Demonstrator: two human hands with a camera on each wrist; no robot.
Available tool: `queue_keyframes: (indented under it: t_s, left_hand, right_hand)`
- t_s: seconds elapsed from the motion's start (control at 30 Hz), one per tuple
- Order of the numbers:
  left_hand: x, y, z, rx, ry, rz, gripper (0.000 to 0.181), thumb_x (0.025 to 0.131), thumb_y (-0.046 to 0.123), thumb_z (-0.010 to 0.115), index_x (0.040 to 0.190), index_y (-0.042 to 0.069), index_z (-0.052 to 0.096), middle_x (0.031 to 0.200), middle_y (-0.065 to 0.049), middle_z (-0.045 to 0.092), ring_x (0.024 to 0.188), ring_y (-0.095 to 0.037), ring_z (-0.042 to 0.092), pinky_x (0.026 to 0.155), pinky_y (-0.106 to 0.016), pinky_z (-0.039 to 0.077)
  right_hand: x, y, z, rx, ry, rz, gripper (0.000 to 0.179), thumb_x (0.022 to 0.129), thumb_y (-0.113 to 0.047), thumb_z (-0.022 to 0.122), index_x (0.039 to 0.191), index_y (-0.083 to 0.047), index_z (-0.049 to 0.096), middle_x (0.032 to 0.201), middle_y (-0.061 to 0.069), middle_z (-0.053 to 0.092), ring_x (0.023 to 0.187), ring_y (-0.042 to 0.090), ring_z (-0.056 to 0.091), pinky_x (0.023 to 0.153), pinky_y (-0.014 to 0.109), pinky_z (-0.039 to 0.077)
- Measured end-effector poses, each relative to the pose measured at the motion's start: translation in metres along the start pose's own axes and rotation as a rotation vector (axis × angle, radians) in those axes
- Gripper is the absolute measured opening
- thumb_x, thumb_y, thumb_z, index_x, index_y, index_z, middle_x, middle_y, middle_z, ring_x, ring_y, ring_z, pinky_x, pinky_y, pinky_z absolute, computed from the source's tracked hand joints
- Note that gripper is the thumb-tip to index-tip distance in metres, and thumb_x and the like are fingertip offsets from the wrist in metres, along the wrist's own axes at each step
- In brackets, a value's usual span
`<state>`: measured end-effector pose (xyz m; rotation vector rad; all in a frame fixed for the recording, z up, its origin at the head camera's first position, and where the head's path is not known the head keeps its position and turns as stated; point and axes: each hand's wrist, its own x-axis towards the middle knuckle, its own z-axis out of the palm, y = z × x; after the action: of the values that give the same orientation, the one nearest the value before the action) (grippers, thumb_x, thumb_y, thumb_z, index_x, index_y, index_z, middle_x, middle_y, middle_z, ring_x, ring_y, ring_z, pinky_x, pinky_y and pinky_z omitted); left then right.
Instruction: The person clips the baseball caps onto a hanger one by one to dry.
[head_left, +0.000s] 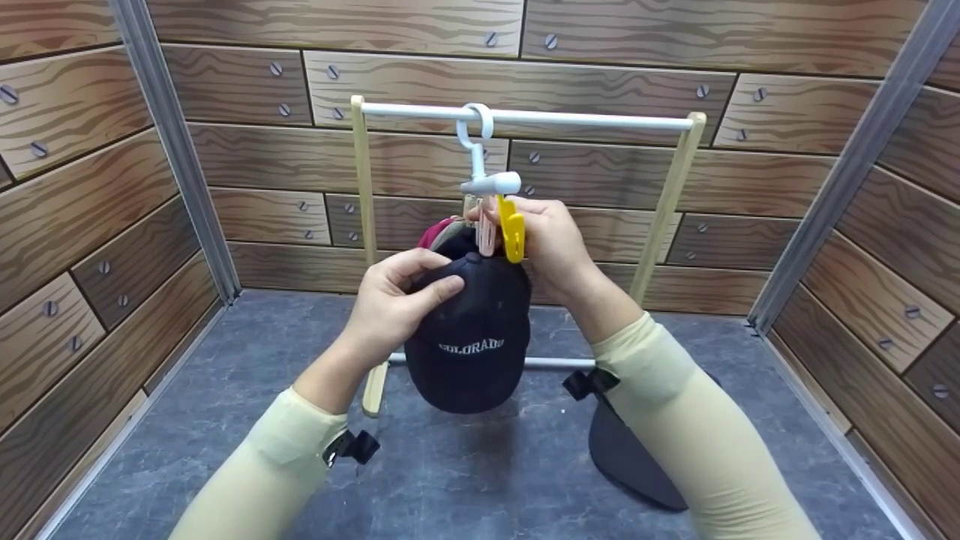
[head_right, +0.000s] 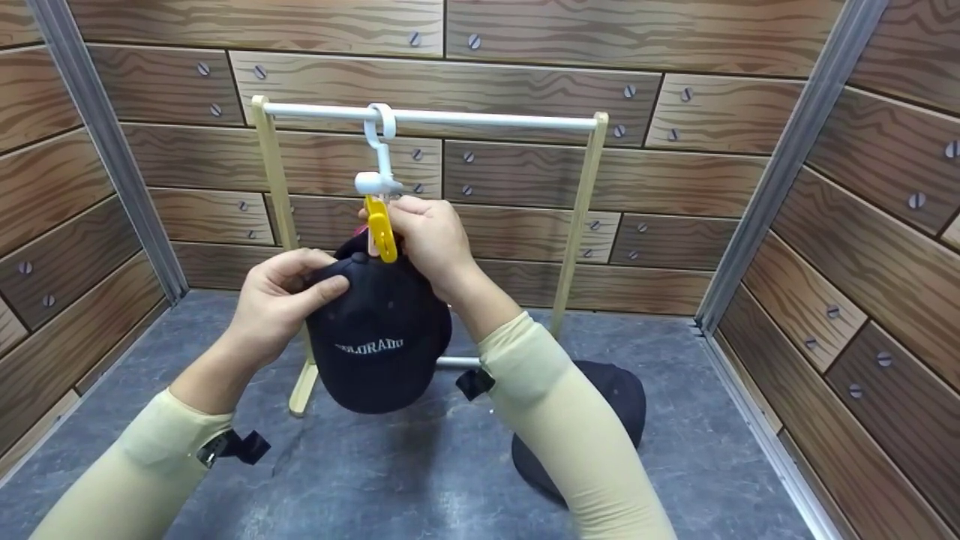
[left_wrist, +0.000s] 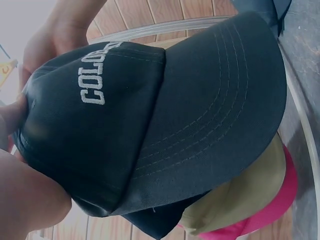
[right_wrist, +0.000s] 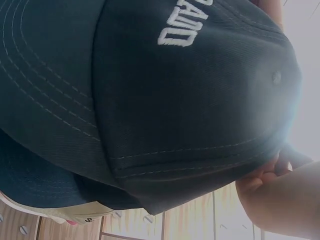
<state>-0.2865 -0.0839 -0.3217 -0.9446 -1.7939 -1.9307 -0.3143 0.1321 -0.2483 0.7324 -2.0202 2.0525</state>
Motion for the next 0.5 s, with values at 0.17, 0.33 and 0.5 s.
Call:
queue_keyframes:
  t_s: [0.17,0.33,0.5]
  left_hand:
    - [0.0011,-0.001,0.0004,-0.01,-0.003,0.019,0.014,0.096,-0.003,0.085,0.107,-0.007,0.078,0.098,-0.011,0.08,0.088,-0.016,0.072,0.077,-0.027,0.059]
    - [0.0028,-0.0006,0.0013,-0.009,0.0,0.056,0.013,0.095,-0.005,0.084,0.107,-0.007,0.078,0.1,-0.012,0.08,0.089,-0.015,0.072,0.078,-0.026,0.06]
    - [0.0042,-0.0036,0.0031,0.016,0.003,0.097,0.013,0.094,-0.007,0.084,0.106,-0.007,0.078,0.101,-0.007,0.08,0.091,-0.015,0.072,0.079,-0.027,0.061]
  right_hand:
    - [0.001,-0.0004,-0.0012,-0.005,0.016,0.009,0.024,0.107,-0.013,0.069,0.106,0.004,0.085,0.105,0.011,0.082,0.104,0.022,0.071,0.081,0.027,0.057]
    - [0.0015,-0.0048,-0.0006,-0.025,0.022,-0.007,0.023,0.105,-0.013,0.071,0.107,0.004,0.085,0.101,0.01,0.083,0.105,0.023,0.071,0.08,0.028,0.055]
    - [0.0011,-0.0065,-0.0011,-0.025,0.025,-0.018,0.022,0.103,-0.011,0.07,0.106,0.006,0.085,0.098,0.009,0.083,0.101,0.023,0.07,0.075,0.027,0.054]
